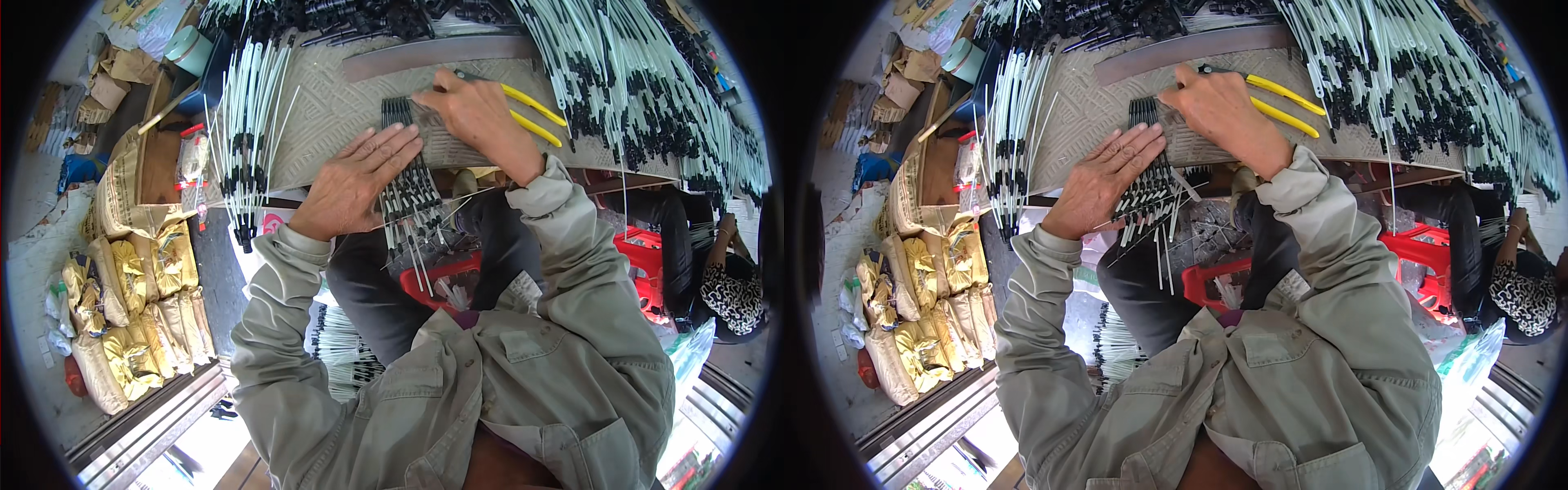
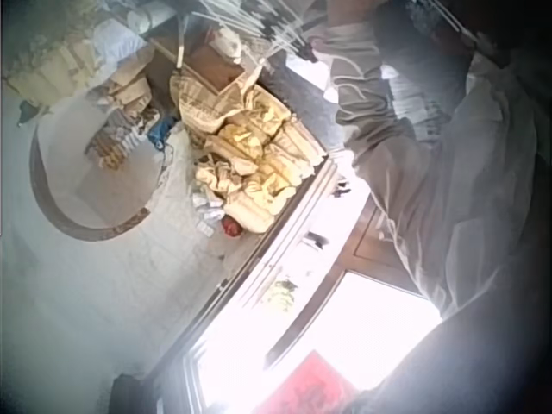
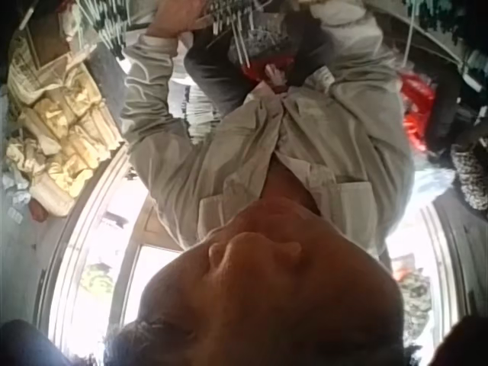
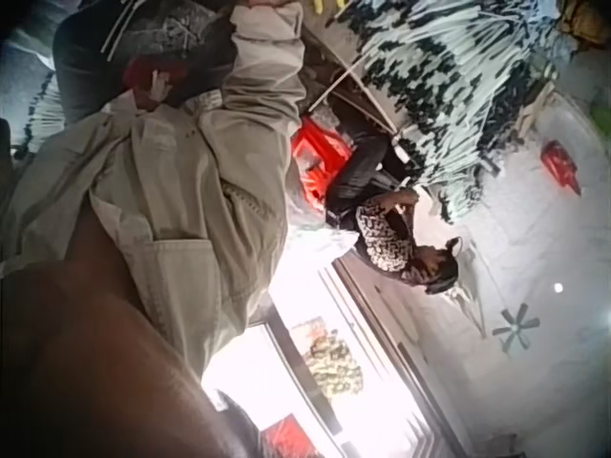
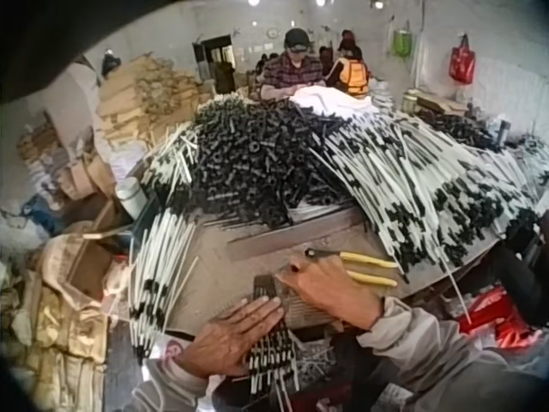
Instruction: Assembling white plastic fan blades into a black central hub and securing them using pliers.
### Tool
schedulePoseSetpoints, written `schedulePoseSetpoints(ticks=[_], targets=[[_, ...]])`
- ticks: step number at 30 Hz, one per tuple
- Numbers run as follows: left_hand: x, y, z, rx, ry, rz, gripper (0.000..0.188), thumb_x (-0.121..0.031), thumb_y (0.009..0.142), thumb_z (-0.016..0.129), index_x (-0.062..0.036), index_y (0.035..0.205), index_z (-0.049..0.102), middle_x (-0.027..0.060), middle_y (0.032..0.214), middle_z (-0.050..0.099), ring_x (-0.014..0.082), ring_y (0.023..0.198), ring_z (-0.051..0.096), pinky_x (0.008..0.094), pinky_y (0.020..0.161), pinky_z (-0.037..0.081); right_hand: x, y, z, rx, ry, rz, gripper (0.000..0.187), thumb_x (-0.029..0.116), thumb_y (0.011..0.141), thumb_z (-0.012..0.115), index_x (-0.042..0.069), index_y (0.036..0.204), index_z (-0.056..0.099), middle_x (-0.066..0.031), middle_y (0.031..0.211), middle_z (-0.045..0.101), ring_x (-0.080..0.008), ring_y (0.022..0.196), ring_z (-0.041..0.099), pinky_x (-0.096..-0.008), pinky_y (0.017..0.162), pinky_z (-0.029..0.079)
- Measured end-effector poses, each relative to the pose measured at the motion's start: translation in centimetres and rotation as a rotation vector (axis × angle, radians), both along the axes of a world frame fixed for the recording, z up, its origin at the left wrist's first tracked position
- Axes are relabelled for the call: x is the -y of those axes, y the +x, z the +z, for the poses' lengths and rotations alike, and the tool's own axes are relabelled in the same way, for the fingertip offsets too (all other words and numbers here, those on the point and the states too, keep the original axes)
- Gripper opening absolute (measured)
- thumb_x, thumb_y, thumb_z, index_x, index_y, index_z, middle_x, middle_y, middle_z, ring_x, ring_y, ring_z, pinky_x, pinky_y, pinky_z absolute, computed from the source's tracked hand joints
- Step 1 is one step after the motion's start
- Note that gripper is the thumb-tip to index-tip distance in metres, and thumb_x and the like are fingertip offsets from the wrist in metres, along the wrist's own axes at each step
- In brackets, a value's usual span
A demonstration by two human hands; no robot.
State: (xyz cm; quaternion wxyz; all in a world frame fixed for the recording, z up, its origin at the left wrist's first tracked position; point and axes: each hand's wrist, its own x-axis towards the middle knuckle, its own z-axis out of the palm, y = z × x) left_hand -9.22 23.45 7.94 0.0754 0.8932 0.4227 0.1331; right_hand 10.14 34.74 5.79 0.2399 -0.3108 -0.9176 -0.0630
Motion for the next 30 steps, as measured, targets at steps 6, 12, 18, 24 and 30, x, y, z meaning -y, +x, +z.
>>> schedulePoseSetpoints(ticks=[6,12,18,24,30], targets=[[0.1,-0.2,-0.3,0.039,-0.003,-0.012,0.091,-0.016,0.051,0.068,-0.0079,0.134,0.032,0.0089,0.138,0.034,0.0235,0.128,0.033,0.0371,0.106,0.026,-0.5,-0.7,0.1,-0.066,-0.079,0.027,0.016,0.008,0.076,0.053,0.014,0.088,0.060,-0.0068,0.082,0.055,-0.0324,0.063,0.058,-0.0415,0.053,0.045],[-0.3,-0.2,-0.2,0.024,0.006,-0.029,0.093,-0.015,0.050,0.068,-0.0073,0.135,0.031,0.0098,0.138,0.034,0.0243,0.128,0.033,0.0363,0.107,0.026,-1.5,-1.5,0.1,-0.112,-0.142,0.132,0.014,0.005,0.077,0.051,0.009,0.090,0.051,-0.0100,0.087,0.054,-0.0352,0.070,0.058,-0.0447,0.056,0.045],[0.0,-0.5,-0.7,0.015,0.042,-0.015,0.092,-0.015,0.049,0.068,-0.0055,0.133,0.032,0.0101,0.139,0.034,0.0241,0.128,0.033,0.0357,0.107,0.026,-0.6,-1.0,1.4,-0.078,-0.150,0.111,0.015,0.007,0.077,0.052,0.007,0.091,0.048,-0.0110,0.090,0.052,-0.0335,0.077,0.057,-0.0448,0.060,0.045],[-0.5,-0.4,-0.8,-0.046,0.081,-0.047,0.095,-0.071,0.068,0.037,-0.0052,0.136,0.029,0.0126,0.140,0.030,0.0291,0.129,0.030,0.0397,0.107,0.023,-0.5,-0.9,2.3,0.201,0.017,0.051,0.016,0.011,0.074,0.053,0.005,0.088,0.049,-0.0096,0.093,0.052,-0.0291,0.084,0.058,-0.0425,0.061,0.046],[-0.1,-0.1,0.0,0.069,0.030,-0.071,0.077,-0.057,0.070,0.057,-0.0122,0.131,0.040,0.0125,0.138,0.034,0.0310,0.127,0.033,0.0425,0.104,0.027,2.4,0.7,5.5,-0.542,-0.565,0.205,0.013,0.015,0.083,0.055,0.004,0.089,0.056,-0.0083,0.081,0.057,-0.0245,0.065,0.058,-0.0351,0.056,0.046]])
